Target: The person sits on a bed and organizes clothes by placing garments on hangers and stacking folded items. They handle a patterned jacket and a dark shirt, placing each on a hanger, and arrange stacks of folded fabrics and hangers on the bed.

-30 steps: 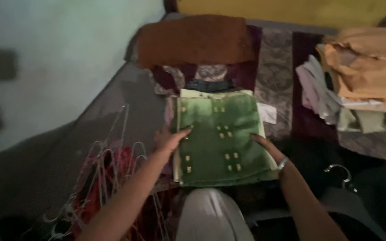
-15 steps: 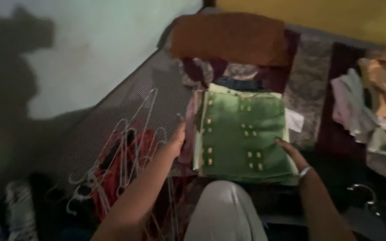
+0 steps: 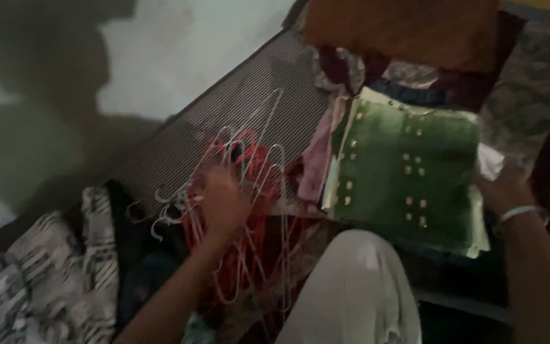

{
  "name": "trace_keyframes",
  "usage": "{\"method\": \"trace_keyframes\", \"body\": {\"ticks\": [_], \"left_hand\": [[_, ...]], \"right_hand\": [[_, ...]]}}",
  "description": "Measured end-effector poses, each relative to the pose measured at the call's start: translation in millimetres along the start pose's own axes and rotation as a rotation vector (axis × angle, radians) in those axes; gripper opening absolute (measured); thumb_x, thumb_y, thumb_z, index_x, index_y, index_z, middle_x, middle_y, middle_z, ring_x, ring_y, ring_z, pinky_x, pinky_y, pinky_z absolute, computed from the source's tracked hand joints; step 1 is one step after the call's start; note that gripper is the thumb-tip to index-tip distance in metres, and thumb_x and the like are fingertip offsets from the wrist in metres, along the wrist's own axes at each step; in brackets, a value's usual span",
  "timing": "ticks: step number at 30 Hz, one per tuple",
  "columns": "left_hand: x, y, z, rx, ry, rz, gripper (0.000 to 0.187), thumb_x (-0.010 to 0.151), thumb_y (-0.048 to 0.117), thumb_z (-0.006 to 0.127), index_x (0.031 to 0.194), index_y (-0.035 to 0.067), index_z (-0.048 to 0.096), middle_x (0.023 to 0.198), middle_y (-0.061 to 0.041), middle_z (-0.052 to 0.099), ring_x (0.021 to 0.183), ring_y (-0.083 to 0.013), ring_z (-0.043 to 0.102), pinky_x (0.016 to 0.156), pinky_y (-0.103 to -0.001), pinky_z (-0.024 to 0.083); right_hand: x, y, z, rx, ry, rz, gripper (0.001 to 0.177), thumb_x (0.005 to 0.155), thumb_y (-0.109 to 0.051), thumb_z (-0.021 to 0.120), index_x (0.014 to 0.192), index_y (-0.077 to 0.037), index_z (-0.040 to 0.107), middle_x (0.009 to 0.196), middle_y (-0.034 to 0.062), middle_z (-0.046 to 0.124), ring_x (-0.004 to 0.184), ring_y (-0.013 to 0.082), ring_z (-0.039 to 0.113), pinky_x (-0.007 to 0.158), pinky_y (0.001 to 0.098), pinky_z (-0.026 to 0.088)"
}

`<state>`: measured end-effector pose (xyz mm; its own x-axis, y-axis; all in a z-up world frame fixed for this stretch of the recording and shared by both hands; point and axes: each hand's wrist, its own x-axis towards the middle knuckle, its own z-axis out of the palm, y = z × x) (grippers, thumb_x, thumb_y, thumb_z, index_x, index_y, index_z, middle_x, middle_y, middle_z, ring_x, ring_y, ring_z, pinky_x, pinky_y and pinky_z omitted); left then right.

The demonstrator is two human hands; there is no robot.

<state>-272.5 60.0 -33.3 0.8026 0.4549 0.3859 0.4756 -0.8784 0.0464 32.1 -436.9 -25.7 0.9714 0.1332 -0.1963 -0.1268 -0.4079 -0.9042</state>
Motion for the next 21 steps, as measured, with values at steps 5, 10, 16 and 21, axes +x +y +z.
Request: {"method": "trace_keyframes", "body": {"ticks": [5,10,16,21], "left_hand": [[32.3,-113.5,-10.2,0.046,-0.353,-0.112,0.063,0.109,0.040,0.030,0.156,0.006,0.053,0.122,-0.035,0.065,0.116,-0.0526,0.058,0.102,-0.064,0.042],[61.3,-101.8,-45.8,-0.111,-0.585,-0.520,0.082,0.093,0.073,0.047,0.122,0.000,0.070,0.127,-0.029,0.066,0.123,-0.0486,0.057,0.105,-0.060,0.043],[33.6,-71.0,-90.6,0.022,-0.338,-0.138,0.068,0.087,0.066,0.064,0.105,0.001,0.074,0.119,-0.024,0.066,0.118,-0.0413,0.057,0.095,-0.063,0.044],[8.8,-100.0,-46.3,-0.065,-0.252,0.087,0.041,0.087,0.044,0.071,0.101,0.006,0.078,0.117,-0.018,0.072,0.108,-0.0365,0.063,0.097,-0.059,0.045]], "right_hand": [[-78.8,-84.2,134.6,-0.626,0.142,-0.791,0.034,0.108,-0.028,0.064,0.129,-0.002,0.069,0.136,0.0184,0.068,0.124,0.0341,0.063,0.105,0.0436,0.046],[-162.0,-72.6,361.7,0.264,-0.402,0.135,0.076,0.089,-0.046,0.068,0.144,0.003,0.047,0.143,0.0246,0.056,0.129,0.0369,0.062,0.107,0.0462,0.048],[-163.2,-2.1,404.2,0.013,-0.150,0.066,0.064,0.098,-0.043,0.064,0.138,0.006,0.056,0.128,0.0339,0.067,0.124,0.0454,0.065,0.107,0.0480,0.050],[-162.0,5.8,398.0,-0.176,0.029,0.083,0.085,0.084,-0.040,0.073,0.147,0.001,0.034,0.142,0.0330,0.050,0.124,0.0497,0.053,0.102,0.0543,0.042]]}}
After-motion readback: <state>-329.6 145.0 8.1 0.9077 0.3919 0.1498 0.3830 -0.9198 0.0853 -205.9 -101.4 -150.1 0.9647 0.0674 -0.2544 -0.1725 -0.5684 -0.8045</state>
